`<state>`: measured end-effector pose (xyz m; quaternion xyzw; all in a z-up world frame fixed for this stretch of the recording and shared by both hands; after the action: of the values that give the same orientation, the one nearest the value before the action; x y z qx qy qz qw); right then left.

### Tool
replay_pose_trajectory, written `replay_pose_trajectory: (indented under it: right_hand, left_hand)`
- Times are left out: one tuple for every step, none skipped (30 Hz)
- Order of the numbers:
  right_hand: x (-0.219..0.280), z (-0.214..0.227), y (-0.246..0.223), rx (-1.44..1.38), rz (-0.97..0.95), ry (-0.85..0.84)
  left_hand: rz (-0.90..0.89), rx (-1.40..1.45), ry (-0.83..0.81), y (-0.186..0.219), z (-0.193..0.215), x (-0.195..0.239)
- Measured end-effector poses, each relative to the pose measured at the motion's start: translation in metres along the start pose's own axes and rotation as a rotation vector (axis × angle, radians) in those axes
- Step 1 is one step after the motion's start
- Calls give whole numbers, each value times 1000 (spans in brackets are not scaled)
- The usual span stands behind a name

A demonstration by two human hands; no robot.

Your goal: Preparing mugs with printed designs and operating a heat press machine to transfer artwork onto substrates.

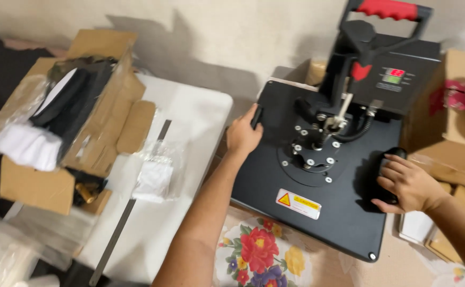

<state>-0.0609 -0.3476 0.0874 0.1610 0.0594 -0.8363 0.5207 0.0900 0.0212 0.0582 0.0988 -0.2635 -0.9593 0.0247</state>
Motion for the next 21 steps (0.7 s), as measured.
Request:
replay_pose_trajectory:
  right_hand:
    - [-4, -8, 3, 7, -23, -99]
    - [-3, -11, 1, -2, 1, -101]
    - [-2, -13, 1, 21, -3, -83]
    - [0, -13, 3, 51, -12, -64]
    - [2, -17, 1, 49, 7, -67]
    - [5, -21, 2, 51, -31, -55]
    - [9, -25, 2, 54, -70, -44]
    - [4, -28, -2, 51, -64, -44]
    - [0, -27, -5, 39, -85, -14]
    - [-6, -27, -8, 23, -100, 14]
    - [-18, -28, -18, 16, -88, 14]
    - [-29, -30, -24, 59, -143, 19]
    - [-39, -31, -30, 102, -198, 25]
    - [-56, -33, -43, 98, -203, 25]
    - [-71, -34, -51, 130, -256, 33]
    - [-83, -34, -57, 166, -314, 41]
    - [-97, -45, -63, 168, -324, 38]
    - [-110, -49, -67, 184, -346, 105]
    - [-123, -53, -72, 200, -367, 173]
    - [-141, -59, -77, 203, -371, 172]
    - [-159, -62, -80, 214, -400, 203]
  left_hand:
    - [-19, 34, 13, 1, 3, 1]
    - [5, 32, 24, -8, 3, 10]
    - [-91, 145, 139, -6, 13, 20]
    - [-197, 257, 257, -2, 23, 30]
    - [-181, 256, 271, -5, 44, 54]
    - [-312, 282, 402, 2, 76, 84]
    - [-444, 305, 532, 10, 106, 118]
    - [-439, 301, 534, -1, 113, 136]
    - [-497, 322, 547, -8, 122, 158]
    - [-550, 339, 563, -16, 131, 183]
    - [-539, 331, 569, -26, 133, 199]
    - [-506, 307, 574, -38, 134, 214]
    - [-473, 283, 578, -49, 136, 228]
    - [-474, 282, 572, -55, 136, 243]
    - [-404, 290, 564, -66, 135, 255]
    - [-339, 303, 553, -77, 132, 265]
    - [-344, 308, 545, -89, 120, 275]
    - [-318, 359, 575, -104, 111, 285]
    - [-290, 411, 604, -119, 102, 294]
    - [-292, 414, 601, -118, 103, 300]
    - [-290, 413, 598, -118, 105, 306]
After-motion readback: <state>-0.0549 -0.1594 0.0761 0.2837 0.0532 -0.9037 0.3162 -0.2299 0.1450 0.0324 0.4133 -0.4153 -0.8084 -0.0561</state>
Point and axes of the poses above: each hand's wrist, its own x-axis away from the middle knuckle, its own z-axis out of the back of the hand, y = z × x, the point moved 9 cm from there along -x, towards the middle knuckle, and after that the axes turned 4 degrees about -x, right-handed, at the moved point
